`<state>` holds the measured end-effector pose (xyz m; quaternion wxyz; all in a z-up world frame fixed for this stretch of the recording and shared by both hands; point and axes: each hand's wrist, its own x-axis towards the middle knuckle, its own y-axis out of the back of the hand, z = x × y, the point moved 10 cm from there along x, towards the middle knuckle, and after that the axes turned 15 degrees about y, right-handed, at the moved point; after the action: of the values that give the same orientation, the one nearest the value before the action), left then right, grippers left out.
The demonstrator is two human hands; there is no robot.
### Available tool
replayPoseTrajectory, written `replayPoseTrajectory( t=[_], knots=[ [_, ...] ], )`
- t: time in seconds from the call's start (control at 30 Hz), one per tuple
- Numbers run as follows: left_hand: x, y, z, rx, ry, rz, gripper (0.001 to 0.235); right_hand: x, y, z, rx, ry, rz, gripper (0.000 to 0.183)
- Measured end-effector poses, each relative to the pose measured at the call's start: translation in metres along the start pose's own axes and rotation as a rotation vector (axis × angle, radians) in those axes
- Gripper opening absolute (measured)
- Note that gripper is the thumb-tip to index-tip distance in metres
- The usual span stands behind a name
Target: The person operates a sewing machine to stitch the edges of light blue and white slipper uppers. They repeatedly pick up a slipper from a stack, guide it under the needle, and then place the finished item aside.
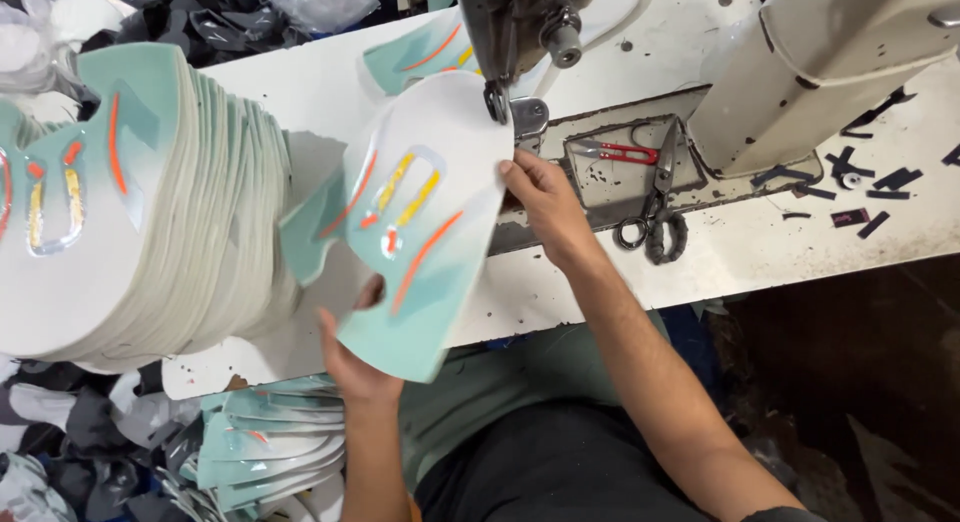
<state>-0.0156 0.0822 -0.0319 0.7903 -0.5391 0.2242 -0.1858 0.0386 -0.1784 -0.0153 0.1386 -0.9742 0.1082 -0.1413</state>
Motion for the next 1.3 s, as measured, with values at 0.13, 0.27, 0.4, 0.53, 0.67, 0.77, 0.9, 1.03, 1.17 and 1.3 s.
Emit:
replayPoseTrajectory(
  t=[0.13, 0.27, 0.4, 0.53, 0.67, 0.77, 0.9, 1.03, 1.17, 1.3],
  knots=[
    [-0.010, -0.030, -0.018, 0.636, 0.051, 0.009, 0.069, 0.004, 0.010, -0.001, -0.057, 0.030, 0.022, 0.035],
    [-0.004, -0.038, -0.032, 1.039, -0.031, 0.266, 0.064, 0.003, 0.002, -0.020, -0.073, 0.018, 0.009, 0.034],
    [0.003, -0.040, -0.043, 1.061, -0.151, 0.296, 0.061, 0.003, 0.011, -0.014, -0.136, 0.019, 0.003, 0.033],
    [0.010, -0.080, -0.049, 1.103, -0.231, 0.280, 0.066, 0.002, 0.017, -0.010, -0.150, -0.003, 0.027, 0.033],
    [0.024, -0.095, -0.048, 1.074, -0.265, 0.262, 0.071, 0.002, 0.007, -0.025, -0.111, 0.023, 0.024, 0.035],
    [0.038, -0.089, -0.046, 1.005, -0.251, 0.269, 0.070, 0.002, 0.014, -0.010, -0.112, 0.059, -0.004, 0.037],
    [0.056, -0.088, -0.043, 0.958, -0.251, 0.289, 0.069, 0.002, 0.011, -0.010, -0.076, 0.080, -0.042, 0.038],
    [0.074, -0.085, -0.038, 0.946, -0.313, 0.265, 0.066, 0.000, 0.010, -0.012, -0.079, 0.070, -0.027, 0.039],
    [0.090, -0.086, -0.029, 0.958, -0.362, 0.268, 0.065, -0.002, 0.002, -0.026, -0.127, 0.073, -0.046, 0.039],
    [0.107, -0.086, -0.025, 0.924, -0.386, 0.264, 0.067, -0.010, 0.015, -0.018, -0.331, 0.073, -0.055, 0.036]
  ],
)
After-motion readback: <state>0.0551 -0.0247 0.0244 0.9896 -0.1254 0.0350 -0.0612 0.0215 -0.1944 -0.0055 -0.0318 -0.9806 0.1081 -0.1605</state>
